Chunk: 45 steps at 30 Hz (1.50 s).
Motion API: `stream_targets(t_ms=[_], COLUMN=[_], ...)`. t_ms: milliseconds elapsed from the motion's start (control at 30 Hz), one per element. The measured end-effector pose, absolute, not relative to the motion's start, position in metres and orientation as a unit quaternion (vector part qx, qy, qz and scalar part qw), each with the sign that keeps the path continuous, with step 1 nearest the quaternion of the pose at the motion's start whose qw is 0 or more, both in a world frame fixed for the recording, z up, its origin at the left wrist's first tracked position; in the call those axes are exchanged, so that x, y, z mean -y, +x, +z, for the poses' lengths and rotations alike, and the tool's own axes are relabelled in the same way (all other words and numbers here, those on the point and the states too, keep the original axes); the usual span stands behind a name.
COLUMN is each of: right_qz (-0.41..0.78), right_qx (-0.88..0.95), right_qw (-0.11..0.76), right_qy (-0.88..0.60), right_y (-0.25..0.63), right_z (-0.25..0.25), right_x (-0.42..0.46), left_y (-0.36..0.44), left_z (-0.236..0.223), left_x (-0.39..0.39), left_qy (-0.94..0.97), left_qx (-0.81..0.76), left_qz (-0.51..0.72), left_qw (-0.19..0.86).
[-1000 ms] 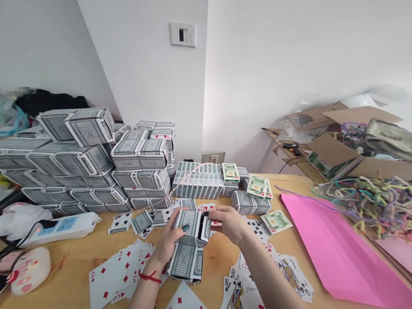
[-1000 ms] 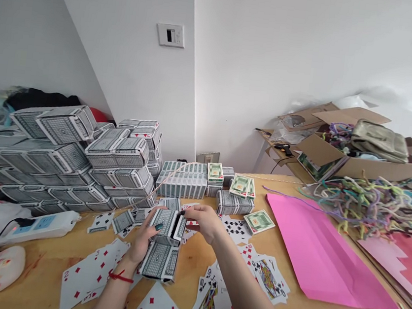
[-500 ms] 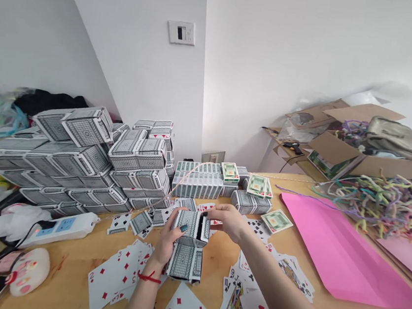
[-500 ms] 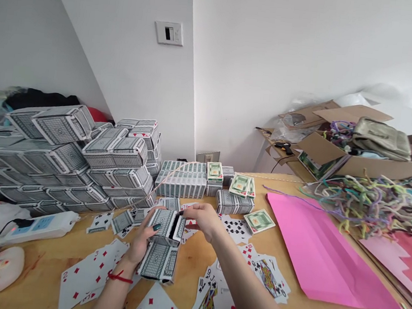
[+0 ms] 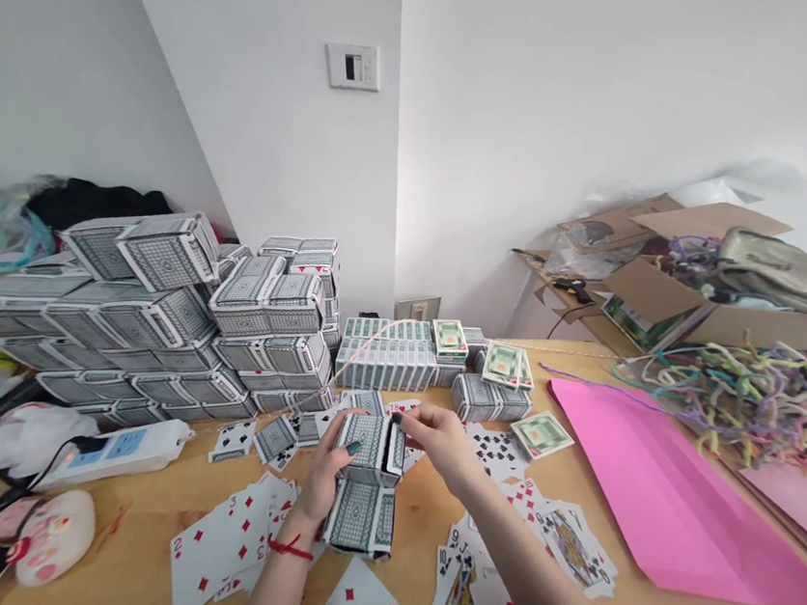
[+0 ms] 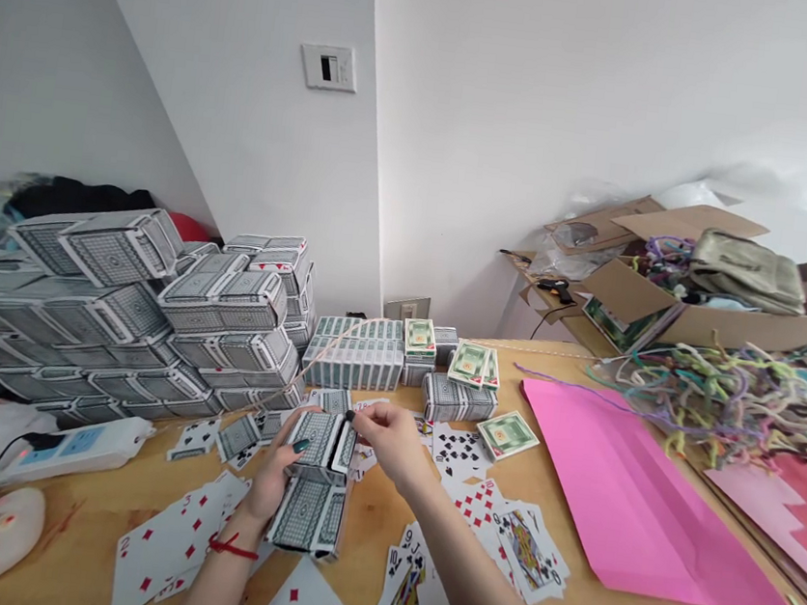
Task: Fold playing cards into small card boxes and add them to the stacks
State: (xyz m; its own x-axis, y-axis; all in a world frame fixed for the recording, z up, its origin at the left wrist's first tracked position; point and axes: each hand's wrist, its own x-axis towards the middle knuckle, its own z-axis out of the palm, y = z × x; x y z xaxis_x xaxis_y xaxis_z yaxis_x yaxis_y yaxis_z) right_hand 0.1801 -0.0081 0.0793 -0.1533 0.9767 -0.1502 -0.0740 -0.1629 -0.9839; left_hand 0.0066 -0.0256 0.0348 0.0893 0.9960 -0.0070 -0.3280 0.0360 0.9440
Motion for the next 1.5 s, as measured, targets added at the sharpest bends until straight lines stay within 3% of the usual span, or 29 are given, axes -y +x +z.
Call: stream_targets(t_ms=[100,267,1033,1267,1500], right_qz=[0.542,0.48,0.421,0.408,0.458], right_qx=[0.55,0.66,0.704,0.677,0.536], right_qw=[0.455,0.403,0.377,0.418,0.537], right_qy=[-0.443,-0.413,-0.431,-0.447,-0.462], right_y=[0.183,0.191,0.191,0.182,0.148], right_z=[0.078,0.083,0.077,0.062,0.044], right_x=[0.021,0.038,0.041,0.049,0.063], left_y=[0.006,0.007,0.013,0.012,0.013], left_z=[0.035,0.041,0.064,0.059,0.059], left_x=[0.026,0.029,0.031,0.029,0.03], left_qy=[0.429,0.447,0.432,0.443,0.409], left_qx=[-0.39,-0.364,-0.359,-0.367,-0.337], left_qz=[0.547,0.536,0.489,0.5,0.499], left_qw=[0.603,0.617,0.667,0.647,0.686])
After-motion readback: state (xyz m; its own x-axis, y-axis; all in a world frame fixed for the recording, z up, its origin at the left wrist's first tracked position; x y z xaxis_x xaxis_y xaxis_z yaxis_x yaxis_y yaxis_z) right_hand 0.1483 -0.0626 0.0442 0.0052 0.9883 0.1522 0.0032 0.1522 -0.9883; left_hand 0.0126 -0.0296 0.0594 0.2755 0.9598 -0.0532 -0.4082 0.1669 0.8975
